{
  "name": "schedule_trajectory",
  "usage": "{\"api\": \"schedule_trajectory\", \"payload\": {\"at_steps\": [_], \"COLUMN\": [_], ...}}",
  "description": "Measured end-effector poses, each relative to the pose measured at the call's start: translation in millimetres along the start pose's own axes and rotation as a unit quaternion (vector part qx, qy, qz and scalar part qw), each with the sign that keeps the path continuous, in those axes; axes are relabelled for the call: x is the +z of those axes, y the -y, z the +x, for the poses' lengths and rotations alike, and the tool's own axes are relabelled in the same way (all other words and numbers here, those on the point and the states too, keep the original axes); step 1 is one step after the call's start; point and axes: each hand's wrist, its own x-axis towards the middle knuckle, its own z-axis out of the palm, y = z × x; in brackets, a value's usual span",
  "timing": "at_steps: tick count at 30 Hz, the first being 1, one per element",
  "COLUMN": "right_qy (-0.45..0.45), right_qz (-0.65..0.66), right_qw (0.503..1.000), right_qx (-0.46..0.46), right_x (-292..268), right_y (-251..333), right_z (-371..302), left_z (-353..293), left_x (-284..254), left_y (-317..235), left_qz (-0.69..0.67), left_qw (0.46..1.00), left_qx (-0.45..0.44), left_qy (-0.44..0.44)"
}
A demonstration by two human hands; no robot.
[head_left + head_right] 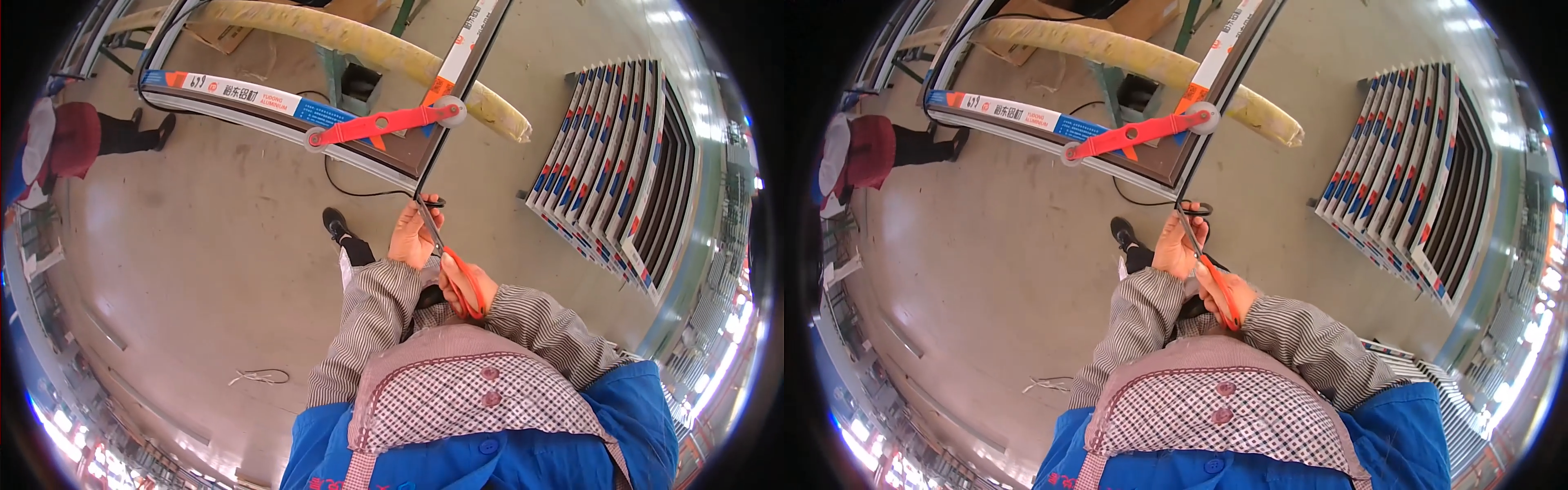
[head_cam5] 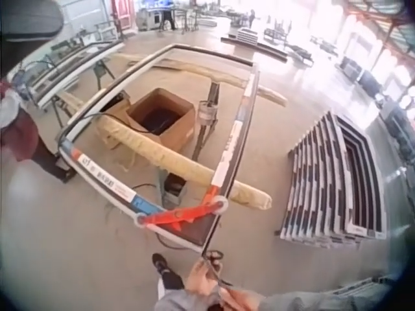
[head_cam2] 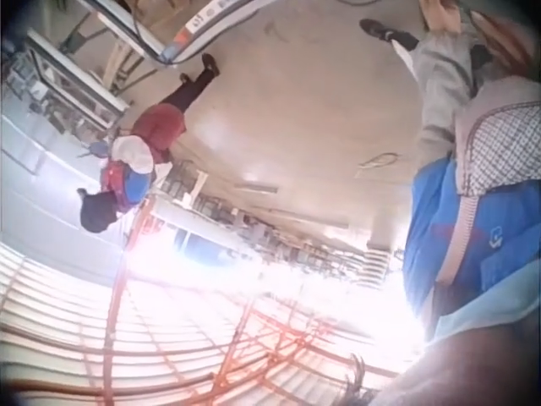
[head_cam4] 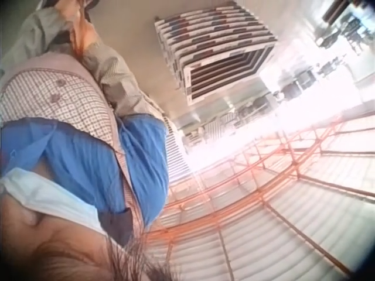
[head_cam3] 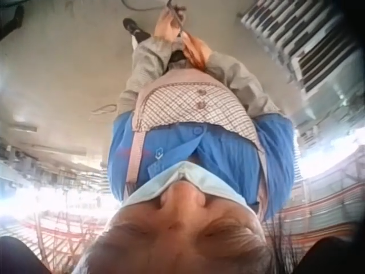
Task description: Inserting a rubber gasket seal into a metal window frame profile.
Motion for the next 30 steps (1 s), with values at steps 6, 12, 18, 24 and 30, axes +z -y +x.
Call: {"api": "schedule_trajectory", "payload": {"at_steps": [6, 12, 18, 24, 30], "right_qy": [-0.026, -0.040, -0.051, -0.144, -0.166], "right_qz": [0.053, 0.020, -0.086, -0.379, -0.597], "right_qw": [0.998, 0.999, 0.993, 0.887, 0.752], "right_qx": [-0.027, -0.026, -0.055, -0.222, -0.225], "right_x": [5, 4, -16, -24, -26], "right_y": [-1, 11, -9, -8, 5], "right_z": [10, 6, 22, 20, 40], "left_z": [4, 4, 3, 0, -28], "left_x": [-4, -3, 1, -2, 47], "left_y": [4, 4, 0, -1, 7], "left_qz": [-0.002, -0.014, 0.015, 0.066, 0.139], "left_qw": [1.000, 1.000, 1.000, 0.997, 0.956], "left_qx": [-0.004, 0.013, 0.014, 0.015, 0.152], "left_qy": [-0.005, -0.011, 0.000, -0.034, -0.209]}}
